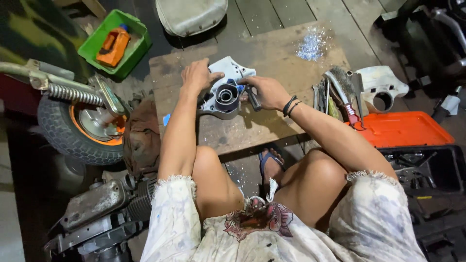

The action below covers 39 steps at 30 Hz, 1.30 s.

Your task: Repairing a motorcycle part using hand tools on a workshop floor.

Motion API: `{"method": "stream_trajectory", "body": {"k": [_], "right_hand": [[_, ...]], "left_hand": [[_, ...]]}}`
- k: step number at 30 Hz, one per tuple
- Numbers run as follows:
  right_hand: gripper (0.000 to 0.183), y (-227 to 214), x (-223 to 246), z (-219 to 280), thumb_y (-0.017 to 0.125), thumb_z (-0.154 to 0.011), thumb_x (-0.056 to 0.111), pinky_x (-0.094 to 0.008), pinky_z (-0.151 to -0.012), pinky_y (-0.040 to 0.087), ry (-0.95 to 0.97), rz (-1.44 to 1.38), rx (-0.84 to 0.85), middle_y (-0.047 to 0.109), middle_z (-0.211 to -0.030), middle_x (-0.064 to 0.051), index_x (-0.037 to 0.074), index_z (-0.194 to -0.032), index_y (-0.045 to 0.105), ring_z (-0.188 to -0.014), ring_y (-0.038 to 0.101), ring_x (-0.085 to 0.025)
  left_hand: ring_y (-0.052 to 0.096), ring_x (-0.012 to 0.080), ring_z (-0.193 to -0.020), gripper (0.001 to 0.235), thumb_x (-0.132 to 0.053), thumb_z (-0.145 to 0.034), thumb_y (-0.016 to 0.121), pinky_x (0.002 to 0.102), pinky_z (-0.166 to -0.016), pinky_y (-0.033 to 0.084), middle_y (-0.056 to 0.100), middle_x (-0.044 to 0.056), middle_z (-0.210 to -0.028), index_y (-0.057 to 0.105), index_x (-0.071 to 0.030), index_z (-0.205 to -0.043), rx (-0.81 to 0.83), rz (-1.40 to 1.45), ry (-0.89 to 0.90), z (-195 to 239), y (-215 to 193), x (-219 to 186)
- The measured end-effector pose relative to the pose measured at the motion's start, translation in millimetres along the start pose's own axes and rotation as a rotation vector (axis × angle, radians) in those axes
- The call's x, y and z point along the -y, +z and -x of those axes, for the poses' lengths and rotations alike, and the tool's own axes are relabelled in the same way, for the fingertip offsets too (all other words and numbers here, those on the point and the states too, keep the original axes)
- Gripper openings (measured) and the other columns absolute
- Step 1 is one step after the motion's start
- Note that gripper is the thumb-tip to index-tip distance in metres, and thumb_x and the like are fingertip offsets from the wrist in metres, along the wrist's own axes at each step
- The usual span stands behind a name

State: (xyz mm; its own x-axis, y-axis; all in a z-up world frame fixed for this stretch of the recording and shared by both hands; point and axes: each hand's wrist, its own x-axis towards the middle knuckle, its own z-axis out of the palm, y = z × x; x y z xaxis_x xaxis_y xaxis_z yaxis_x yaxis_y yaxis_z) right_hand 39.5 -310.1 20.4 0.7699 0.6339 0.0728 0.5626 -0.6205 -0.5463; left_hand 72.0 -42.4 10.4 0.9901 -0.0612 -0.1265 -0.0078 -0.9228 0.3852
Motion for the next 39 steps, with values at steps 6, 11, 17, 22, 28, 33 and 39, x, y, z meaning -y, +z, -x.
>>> {"method": "stream_trajectory", "body": {"k": [6,11,17,22,28,33,39], "right_hand": [[0.047,-6,-17,3,0.077,-0.093,0.045,-0.052,-0.092,0.056,0.064,0.051,-0.038,0.072,-0.107,-0.012,0.019,-0.128,0.063,-0.105,0.070,-0.038],[0.046,1,-63,4,0.081,-0.087,0.039,-0.051,-0.091,0.056,0.083,0.096,-0.095,0.073,-0.108,-0.011,0.021,-0.127,0.065,-0.105,0.070,-0.037],[0.046,2,-112,15,0.082,-0.086,0.028,-0.048,-0.088,0.058,0.113,0.151,-0.177,0.074,-0.108,-0.011,0.019,-0.129,0.068,-0.100,0.072,-0.034],[0.063,0,-126,19,0.092,-0.074,0.022,-0.046,-0.086,0.059,0.094,0.128,-0.278,0.074,-0.108,-0.008,0.021,-0.132,0.068,-0.097,0.073,-0.032],[0.017,-28,-74,24,0.061,-0.107,0.005,-0.041,-0.077,0.064,0.241,-0.211,-0.239,0.071,-0.117,-0.018,0.008,-0.123,0.058,-0.095,0.071,-0.029],[0.024,-38,-58,34,0.064,-0.106,0.016,-0.034,-0.055,0.066,0.440,-0.570,-0.187,0.062,-0.126,-0.025,0.005,-0.124,0.053,-0.093,0.076,-0.029],[0.039,2,-106,23,0.077,-0.091,0.029,-0.059,-0.100,0.051,0.265,-0.062,-0.185,0.073,-0.118,-0.014,0.019,-0.127,0.066,-0.113,0.066,-0.044]], "left_hand": [[0.069,0.0485,-0.108,0.056,-0.061,-0.085,0.078,0.058,-0.090,0.055,0.074,0.027,-0.101,0.070,-0.008,-0.104,0.002,0.043,-0.054,-19,30,29],[0.070,0.0460,-0.106,0.047,-0.055,-0.082,0.081,0.057,-0.088,0.055,0.075,0.023,-0.097,0.075,-0.013,-0.101,-0.028,0.154,-0.109,-2,16,33],[0.073,0.0439,-0.096,0.040,-0.052,-0.086,0.081,0.054,-0.080,0.055,0.074,0.017,-0.087,0.070,-0.015,-0.097,-0.246,0.256,-0.143,40,-14,0],[0.074,0.0362,-0.090,0.039,-0.062,-0.085,0.075,0.050,-0.078,0.055,0.072,0.010,-0.085,0.069,-0.024,-0.094,-0.598,0.580,-0.270,37,-22,6],[0.069,0.0349,-0.127,0.043,-0.011,-0.089,0.076,0.053,-0.109,0.053,0.073,0.018,-0.130,0.058,-0.004,-0.127,-0.526,1.276,-0.355,67,-27,-41],[0.076,0.0267,-0.092,0.036,-0.011,-0.089,0.073,0.039,-0.060,0.059,0.077,0.012,-0.112,0.063,-0.008,-0.124,-0.600,1.465,-0.636,54,18,-21],[0.056,0.0446,-0.126,0.066,-0.020,-0.092,0.076,0.064,-0.084,0.062,0.045,0.028,-0.141,0.043,0.001,-0.146,-0.644,1.441,-0.574,55,27,-18]]}}
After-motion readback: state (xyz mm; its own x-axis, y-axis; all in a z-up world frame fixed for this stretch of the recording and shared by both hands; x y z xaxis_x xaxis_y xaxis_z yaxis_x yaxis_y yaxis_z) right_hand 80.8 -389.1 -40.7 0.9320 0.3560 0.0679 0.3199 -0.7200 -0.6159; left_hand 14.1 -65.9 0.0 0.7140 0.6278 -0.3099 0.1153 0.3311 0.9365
